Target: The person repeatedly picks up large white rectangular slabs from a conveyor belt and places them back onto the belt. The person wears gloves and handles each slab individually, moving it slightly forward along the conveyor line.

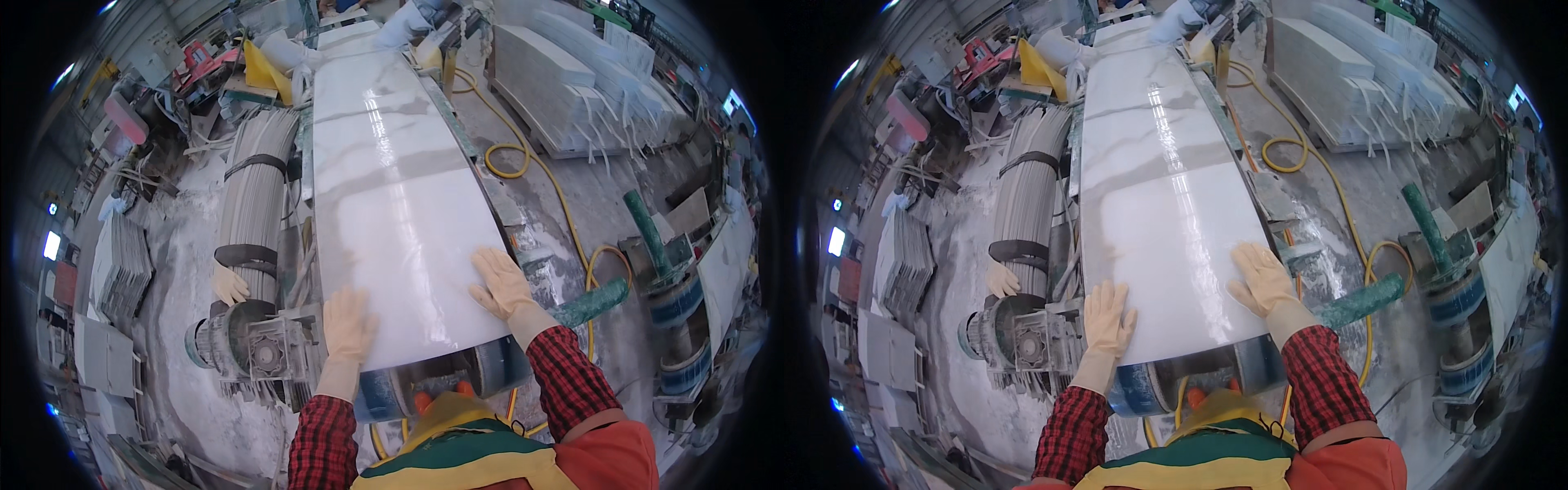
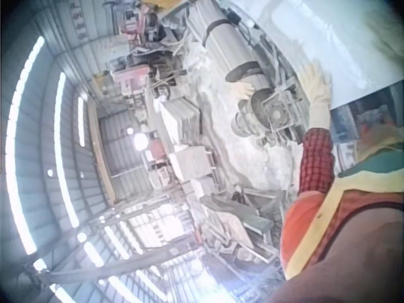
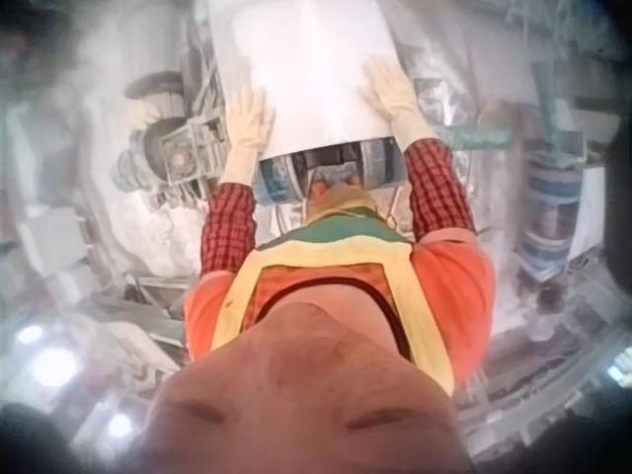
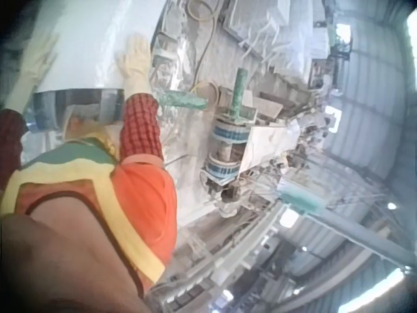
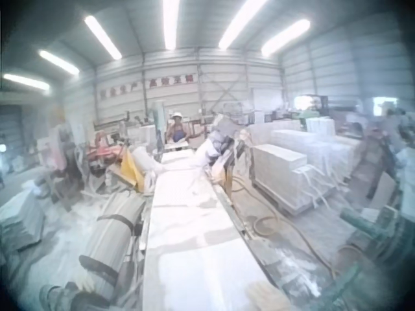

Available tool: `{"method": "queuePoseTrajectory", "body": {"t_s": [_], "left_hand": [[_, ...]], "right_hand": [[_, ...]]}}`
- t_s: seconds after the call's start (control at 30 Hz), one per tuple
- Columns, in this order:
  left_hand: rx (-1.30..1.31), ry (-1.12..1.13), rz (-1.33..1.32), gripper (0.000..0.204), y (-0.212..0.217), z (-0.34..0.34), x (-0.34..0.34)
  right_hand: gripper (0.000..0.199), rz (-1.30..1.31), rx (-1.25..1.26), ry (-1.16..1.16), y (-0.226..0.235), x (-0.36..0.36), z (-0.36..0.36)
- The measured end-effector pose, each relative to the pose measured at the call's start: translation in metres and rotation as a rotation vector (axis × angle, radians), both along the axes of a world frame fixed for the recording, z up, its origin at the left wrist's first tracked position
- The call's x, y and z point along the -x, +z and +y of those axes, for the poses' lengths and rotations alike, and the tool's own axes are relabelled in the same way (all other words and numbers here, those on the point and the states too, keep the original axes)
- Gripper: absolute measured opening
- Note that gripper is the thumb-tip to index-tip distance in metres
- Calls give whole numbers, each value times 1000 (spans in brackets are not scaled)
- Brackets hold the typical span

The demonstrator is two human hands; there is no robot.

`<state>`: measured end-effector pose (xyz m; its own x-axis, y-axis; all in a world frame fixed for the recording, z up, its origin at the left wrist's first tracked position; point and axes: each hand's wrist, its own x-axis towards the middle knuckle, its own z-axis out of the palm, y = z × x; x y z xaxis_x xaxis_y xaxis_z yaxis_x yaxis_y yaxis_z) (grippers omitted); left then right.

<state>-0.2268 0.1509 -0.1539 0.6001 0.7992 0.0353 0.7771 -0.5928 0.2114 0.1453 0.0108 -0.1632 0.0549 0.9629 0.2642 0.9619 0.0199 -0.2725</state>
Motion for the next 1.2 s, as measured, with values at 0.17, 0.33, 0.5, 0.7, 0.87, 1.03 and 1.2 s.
{"method": "queuePoseTrajectory", "body": {"t_s": [0.17, 0.33, 0.5, 0.7, 0.87, 1.03, 1.2], "left_hand": [[-82, -4, -97, 66, -10, -3, 5], [-131, -3, -120, 64, -16, -4, 6], [-160, 1, -126, 63, -26, -4, 17], [-188, -10, -136, 59, -31, -6, 17], [-179, -10, -142, 58, -28, -12, 18], [-173, 2, -136, 59, -32, -16, 22], [-147, 6, -130, 58, -26, -19, 20]], "right_hand": [[75, -63, 63, -71, -5, 3, 3], [77, -60, 78, -106, -9, -2, 12], [73, -42, 42, -84, -4, 6, 15], [67, -31, -10, -99, -7, 5, 10], [65, -35, -32, -104, -10, 6, 4], [65, 11, -27, -71, 0, 9, 2], [65, -14, -39, -88, -6, 9, 0]]}}
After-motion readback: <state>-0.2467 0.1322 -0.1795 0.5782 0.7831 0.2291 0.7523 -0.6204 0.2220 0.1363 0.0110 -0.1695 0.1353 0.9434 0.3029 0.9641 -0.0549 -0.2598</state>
